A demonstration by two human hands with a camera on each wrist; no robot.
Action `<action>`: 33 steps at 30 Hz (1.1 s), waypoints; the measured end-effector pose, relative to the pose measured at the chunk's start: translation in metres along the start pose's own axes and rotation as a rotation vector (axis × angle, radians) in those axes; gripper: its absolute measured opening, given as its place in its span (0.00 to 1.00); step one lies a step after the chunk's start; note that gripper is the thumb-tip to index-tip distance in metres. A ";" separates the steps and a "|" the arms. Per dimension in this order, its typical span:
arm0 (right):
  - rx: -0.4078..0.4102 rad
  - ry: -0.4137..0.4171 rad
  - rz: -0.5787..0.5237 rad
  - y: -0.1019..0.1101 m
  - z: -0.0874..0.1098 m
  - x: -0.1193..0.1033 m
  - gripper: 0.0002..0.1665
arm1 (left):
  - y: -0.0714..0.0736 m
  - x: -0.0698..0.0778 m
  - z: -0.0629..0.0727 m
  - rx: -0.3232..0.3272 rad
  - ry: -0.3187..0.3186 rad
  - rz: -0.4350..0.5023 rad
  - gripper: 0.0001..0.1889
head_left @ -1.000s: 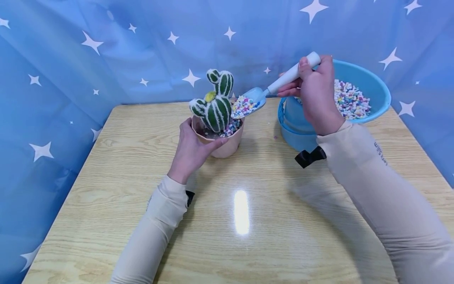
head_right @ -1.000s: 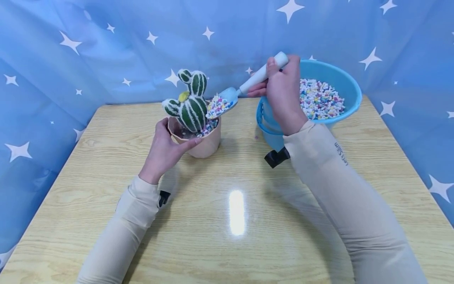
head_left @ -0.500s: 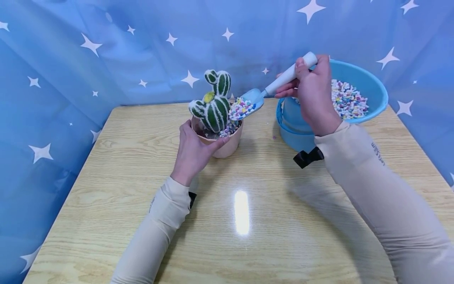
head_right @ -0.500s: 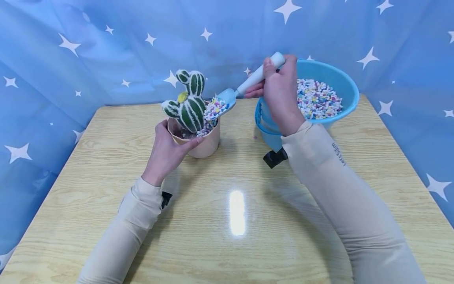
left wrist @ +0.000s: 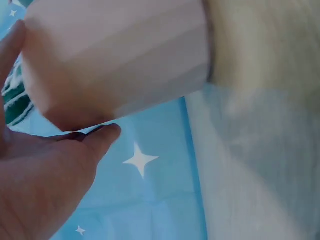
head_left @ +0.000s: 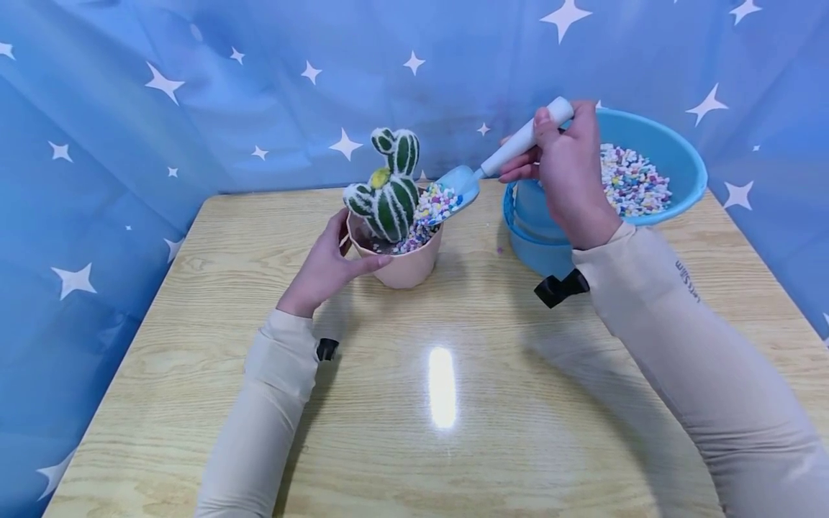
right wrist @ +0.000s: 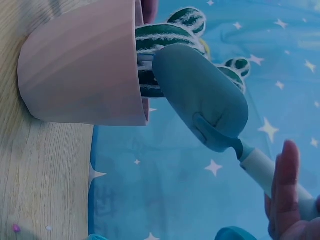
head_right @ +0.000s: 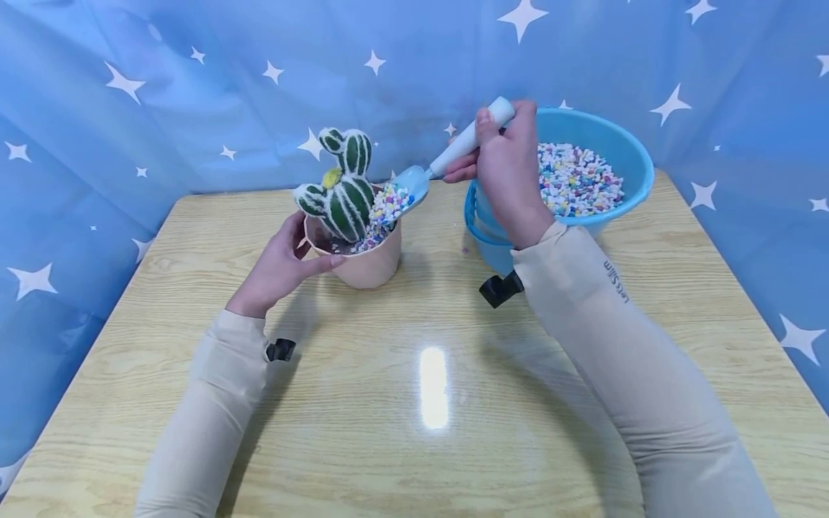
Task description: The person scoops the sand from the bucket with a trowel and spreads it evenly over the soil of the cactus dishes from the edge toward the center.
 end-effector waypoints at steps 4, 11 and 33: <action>-0.014 0.018 -0.002 0.000 0.001 0.001 0.12 | -0.006 -0.002 0.000 0.043 -0.011 -0.012 0.54; -0.022 0.034 -0.013 0.000 0.001 0.000 0.11 | -0.011 0.003 0.002 0.094 -0.014 -0.102 0.57; -0.035 0.062 0.011 -0.005 0.004 0.000 0.11 | -0.017 0.010 0.007 0.141 0.056 -0.214 0.59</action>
Point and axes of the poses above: each hand's wrist, its own z-axis away from the middle knuckle, its own y-axis out of the back of the hand, x = y × z, the point moved 2 cm from there along -z, towards the middle knuckle, and after that the axes turned 13 degrees about -z, right-handed, at the moved point
